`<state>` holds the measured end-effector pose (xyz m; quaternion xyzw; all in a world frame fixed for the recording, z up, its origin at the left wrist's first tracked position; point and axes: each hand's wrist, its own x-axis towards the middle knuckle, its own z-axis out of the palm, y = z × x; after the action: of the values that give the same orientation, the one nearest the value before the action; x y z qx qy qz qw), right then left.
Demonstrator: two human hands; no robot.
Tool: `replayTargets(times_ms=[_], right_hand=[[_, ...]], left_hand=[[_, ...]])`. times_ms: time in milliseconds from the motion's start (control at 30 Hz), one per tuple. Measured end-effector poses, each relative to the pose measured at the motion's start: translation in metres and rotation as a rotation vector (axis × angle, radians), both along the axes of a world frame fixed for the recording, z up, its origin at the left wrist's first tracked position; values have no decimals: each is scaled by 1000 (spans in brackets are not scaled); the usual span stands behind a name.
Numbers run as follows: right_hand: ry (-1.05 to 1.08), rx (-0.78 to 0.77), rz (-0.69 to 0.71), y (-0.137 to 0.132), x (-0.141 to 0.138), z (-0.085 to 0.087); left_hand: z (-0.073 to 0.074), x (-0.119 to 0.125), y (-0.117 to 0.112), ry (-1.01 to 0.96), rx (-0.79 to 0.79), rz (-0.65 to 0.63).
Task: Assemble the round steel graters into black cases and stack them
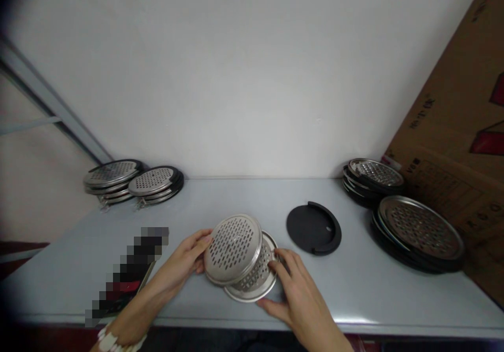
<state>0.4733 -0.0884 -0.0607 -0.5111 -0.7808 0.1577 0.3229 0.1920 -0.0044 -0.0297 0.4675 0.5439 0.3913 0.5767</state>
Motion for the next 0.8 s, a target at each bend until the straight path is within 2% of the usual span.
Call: replayTargets(times_ms=[100, 200, 267, 433, 667, 800], right_hand=[[-1, -15, 16, -1, 0, -3], [17, -23, -38, -1, 0, -8], [36, -18, -78, -1, -1, -10], [84, -3, -75, -2, -3, -10], [-1, -21, -44, -3, 1, -16], [-19, -11, -54, -3, 2, -17]], left_hand=[[-1, 10, 2, -10, 30, -25], [-2, 20, 4, -3, 32, -80], [-2, 26, 6, 24, 46, -105], [1, 33, 5, 122, 128, -149], [7, 37, 4, 413, 399, -83], [6, 38, 6, 621, 550, -113]])
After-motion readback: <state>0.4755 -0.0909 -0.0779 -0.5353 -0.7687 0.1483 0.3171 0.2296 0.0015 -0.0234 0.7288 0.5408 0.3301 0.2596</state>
